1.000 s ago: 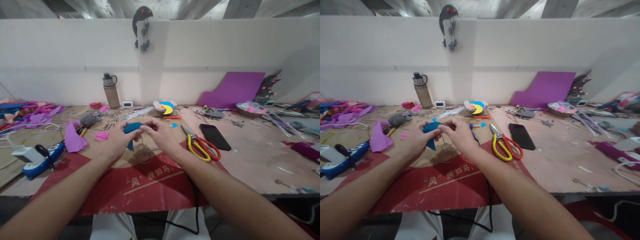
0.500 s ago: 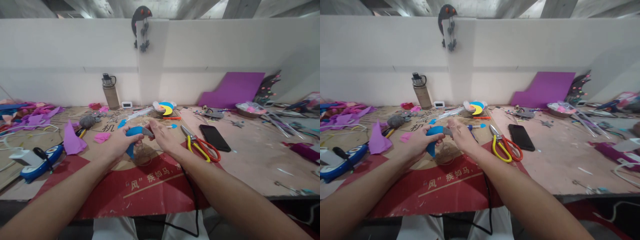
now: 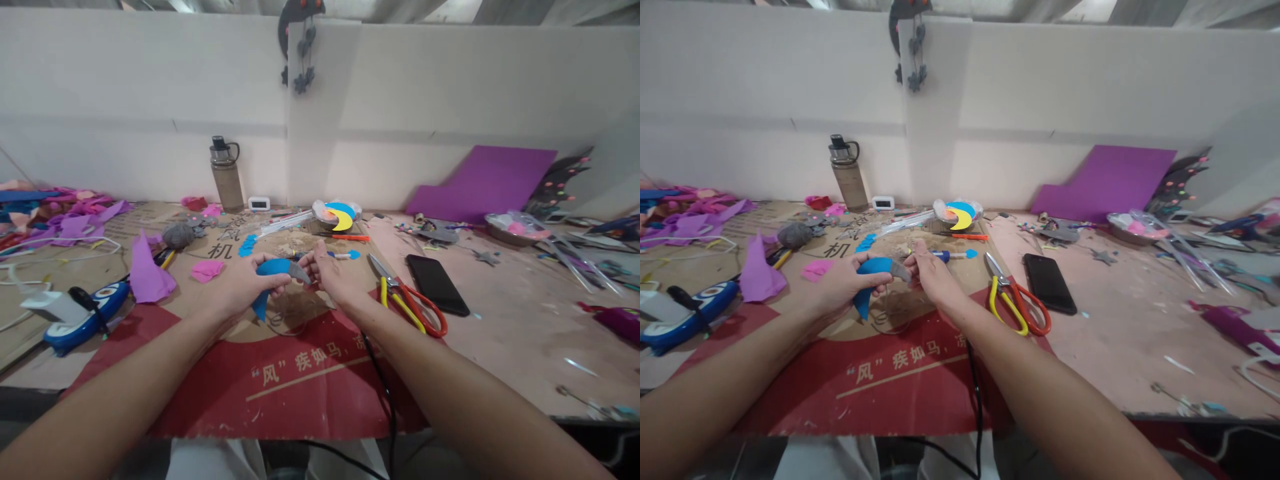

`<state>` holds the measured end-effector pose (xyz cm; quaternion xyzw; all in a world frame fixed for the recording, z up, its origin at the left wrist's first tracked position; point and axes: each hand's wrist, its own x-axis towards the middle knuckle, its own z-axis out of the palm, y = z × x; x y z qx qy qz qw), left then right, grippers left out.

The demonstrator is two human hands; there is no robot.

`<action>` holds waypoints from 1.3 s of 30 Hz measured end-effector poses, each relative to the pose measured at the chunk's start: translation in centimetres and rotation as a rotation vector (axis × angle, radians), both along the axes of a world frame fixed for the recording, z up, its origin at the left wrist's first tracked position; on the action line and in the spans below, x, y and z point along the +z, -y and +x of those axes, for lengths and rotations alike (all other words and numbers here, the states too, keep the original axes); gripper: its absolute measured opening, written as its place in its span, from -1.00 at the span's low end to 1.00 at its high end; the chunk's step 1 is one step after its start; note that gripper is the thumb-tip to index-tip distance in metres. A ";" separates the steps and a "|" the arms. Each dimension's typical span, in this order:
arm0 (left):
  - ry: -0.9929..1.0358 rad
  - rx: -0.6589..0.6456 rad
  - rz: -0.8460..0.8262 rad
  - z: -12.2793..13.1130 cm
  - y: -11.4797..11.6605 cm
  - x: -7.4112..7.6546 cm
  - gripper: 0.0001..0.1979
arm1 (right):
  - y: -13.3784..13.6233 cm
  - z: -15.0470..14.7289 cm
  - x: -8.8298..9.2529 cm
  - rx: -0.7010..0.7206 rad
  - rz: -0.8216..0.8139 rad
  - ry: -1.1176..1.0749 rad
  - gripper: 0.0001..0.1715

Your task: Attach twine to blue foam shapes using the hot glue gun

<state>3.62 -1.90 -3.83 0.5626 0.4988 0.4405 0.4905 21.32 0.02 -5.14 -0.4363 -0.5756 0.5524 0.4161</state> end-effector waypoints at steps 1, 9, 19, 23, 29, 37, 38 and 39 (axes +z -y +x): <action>0.007 -0.020 -0.018 -0.1 -0.1 0.0 -0.63 | 0.1 -0.1 -0.1 0.006 0.035 -0.005 -0.28; 0.101 0.000 -0.065 0.2 0.0 0.4 -0.66 | 1.0 -0.5 0.4 0.034 0.302 0.214 -0.47; 0.188 0.034 -0.021 0.7 0.2 0.4 -0.68 | 0.0 -0.2 0.3 0.030 0.352 0.130 -0.39; 0.196 -0.014 -0.023 0.4 -0.2 0.4 -0.68 | -0.2 -0.1 0.5 0.055 0.357 0.118 -0.41; 0.146 0.002 0.023 0.6 -0.9 0.8 -0.66 | -0.4 0.5 0.9 0.066 0.148 -0.030 -0.22; 0.094 -0.113 0.060 2.9 -2.1 2.3 -0.74 | -0.6 1.2 2.0 -0.111 0.505 0.160 -0.50; 0.143 -0.111 0.029 3.2 -2.3 2.6 -0.76 | -0.8 1.3 2.1 -0.104 0.437 0.107 -0.47; 0.203 -0.091 0.002 3.4 -2.5 2.8 -0.78 | -1.0 1.5 2.2 -0.101 0.349 0.040 -0.42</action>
